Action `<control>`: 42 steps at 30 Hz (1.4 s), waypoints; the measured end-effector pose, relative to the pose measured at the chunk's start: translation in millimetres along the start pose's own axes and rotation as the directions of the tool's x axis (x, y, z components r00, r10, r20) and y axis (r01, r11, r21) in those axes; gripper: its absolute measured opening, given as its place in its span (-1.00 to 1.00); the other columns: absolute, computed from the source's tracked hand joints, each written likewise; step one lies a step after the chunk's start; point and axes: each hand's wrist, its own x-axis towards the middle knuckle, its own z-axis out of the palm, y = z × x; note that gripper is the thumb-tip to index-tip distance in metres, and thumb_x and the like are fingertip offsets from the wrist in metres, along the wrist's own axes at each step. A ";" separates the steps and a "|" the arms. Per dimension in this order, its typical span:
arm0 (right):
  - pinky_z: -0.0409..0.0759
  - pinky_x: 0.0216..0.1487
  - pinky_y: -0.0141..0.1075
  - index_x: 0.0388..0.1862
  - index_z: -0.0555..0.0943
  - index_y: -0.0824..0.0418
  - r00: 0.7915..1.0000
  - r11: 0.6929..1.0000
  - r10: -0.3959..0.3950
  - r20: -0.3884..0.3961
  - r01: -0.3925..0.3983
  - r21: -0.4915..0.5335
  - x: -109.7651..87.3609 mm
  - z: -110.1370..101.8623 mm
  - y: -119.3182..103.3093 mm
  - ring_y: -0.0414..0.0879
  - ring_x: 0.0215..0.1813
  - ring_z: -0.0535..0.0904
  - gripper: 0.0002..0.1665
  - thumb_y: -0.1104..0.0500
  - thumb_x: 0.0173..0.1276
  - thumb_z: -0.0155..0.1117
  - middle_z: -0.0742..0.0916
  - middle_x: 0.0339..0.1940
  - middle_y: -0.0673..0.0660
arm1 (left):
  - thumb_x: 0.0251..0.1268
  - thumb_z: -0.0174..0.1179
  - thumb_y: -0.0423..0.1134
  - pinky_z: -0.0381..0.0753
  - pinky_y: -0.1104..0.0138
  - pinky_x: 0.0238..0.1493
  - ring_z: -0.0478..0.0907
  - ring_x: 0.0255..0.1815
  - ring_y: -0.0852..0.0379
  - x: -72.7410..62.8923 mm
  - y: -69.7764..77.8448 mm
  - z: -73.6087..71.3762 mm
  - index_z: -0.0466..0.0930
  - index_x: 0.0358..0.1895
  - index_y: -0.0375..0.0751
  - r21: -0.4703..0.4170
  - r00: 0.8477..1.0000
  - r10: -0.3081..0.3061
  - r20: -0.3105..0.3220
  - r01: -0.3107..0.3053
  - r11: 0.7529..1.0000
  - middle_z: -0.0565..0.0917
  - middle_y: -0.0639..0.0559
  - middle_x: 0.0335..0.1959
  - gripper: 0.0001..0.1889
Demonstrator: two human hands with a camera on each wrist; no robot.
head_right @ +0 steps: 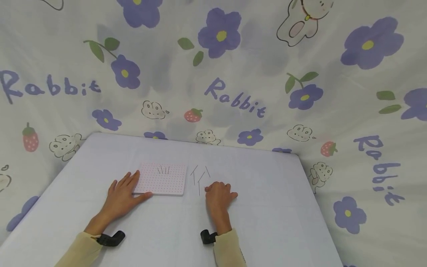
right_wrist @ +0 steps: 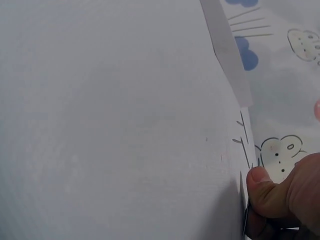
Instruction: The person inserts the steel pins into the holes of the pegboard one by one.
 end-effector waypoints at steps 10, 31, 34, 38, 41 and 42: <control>0.28 -0.12 0.14 -0.57 0.70 0.04 0.995 0.998 -0.034 0.091 0.029 0.056 2.5 -2.5 -16.1 0.02 -0.20 0.53 -0.74 0.01 0.30 0.42 0.75 -0.44 -0.04 | 0.17 0.26 0.41 -0.17 -0.38 0.43 0.03 0.56 -0.38 0.1 0.6 -2.3 0.10 0.55 -0.40 -0.005 1.000 -0.004 0.010 0.004 1.000 0.23 -0.36 0.53 0.13; 0.32 -0.11 0.02 -0.29 0.67 0.06 0.951 0.932 -0.300 0.079 0.275 0.235 29.4 -3.0 -93.8 -0.13 -0.28 0.51 -0.76 -0.02 0.51 0.21 0.66 -0.48 -0.12 | 0.18 0.25 0.41 -0.18 -0.37 0.44 0.03 0.57 -0.38 -0.3 0.1 -2.5 0.10 0.55 -0.41 -0.008 1.000 -0.012 0.019 0.012 1.000 0.23 -0.34 0.54 0.13; 0.33 -0.07 0.04 -0.27 0.67 0.05 0.944 0.922 -0.324 0.063 0.300 0.247 32.4 1.3 -98.6 -0.11 -0.24 0.54 -0.77 -0.02 0.53 0.18 0.72 -0.42 -0.12 | 0.17 0.22 0.44 -0.17 -0.37 0.44 0.03 0.57 -0.37 1.1 -1.7 -1.2 0.09 0.56 -0.39 0.005 1.000 -0.012 0.021 0.012 1.000 0.22 -0.33 0.54 0.14; 0.33 -0.01 0.05 -0.20 0.67 0.05 0.939 0.912 -0.339 0.067 0.310 0.267 34.1 7.6 -102.9 -0.10 -0.19 0.55 -0.78 0.00 0.55 0.15 0.78 -0.29 -0.11 | 0.16 0.21 0.45 -0.17 -0.37 0.44 0.04 0.57 -0.37 1.3 -3.3 -0.3 0.10 0.56 -0.40 0.006 1.000 -0.011 0.023 0.011 1.000 0.24 -0.33 0.54 0.15; 0.32 -0.02 0.03 -0.17 0.68 0.05 0.934 0.906 -0.353 0.061 0.325 0.272 34.3 12.8 -104.0 -0.12 -0.19 0.54 -0.81 0.04 0.54 0.16 0.79 -0.27 -0.11 | 0.16 0.24 0.44 -0.16 -0.37 0.44 0.05 0.57 -0.37 -0.1 -2.8 -0.7 0.11 0.55 -0.41 0.007 1.000 -0.014 0.024 0.014 1.000 0.25 -0.33 0.53 0.14; 0.32 -0.03 0.02 -0.16 0.69 0.05 0.932 0.904 -0.357 0.059 0.329 0.273 34.2 14.4 -104.1 -0.12 -0.20 0.54 -0.81 0.05 0.54 0.16 0.78 -0.28 -0.11 | 0.16 0.25 0.43 -0.16 -0.37 0.44 0.05 0.56 -0.37 -0.8 -2.5 -1.0 0.11 0.55 -0.41 0.007 1.000 -0.015 0.024 0.015 1.000 0.25 -0.33 0.53 0.14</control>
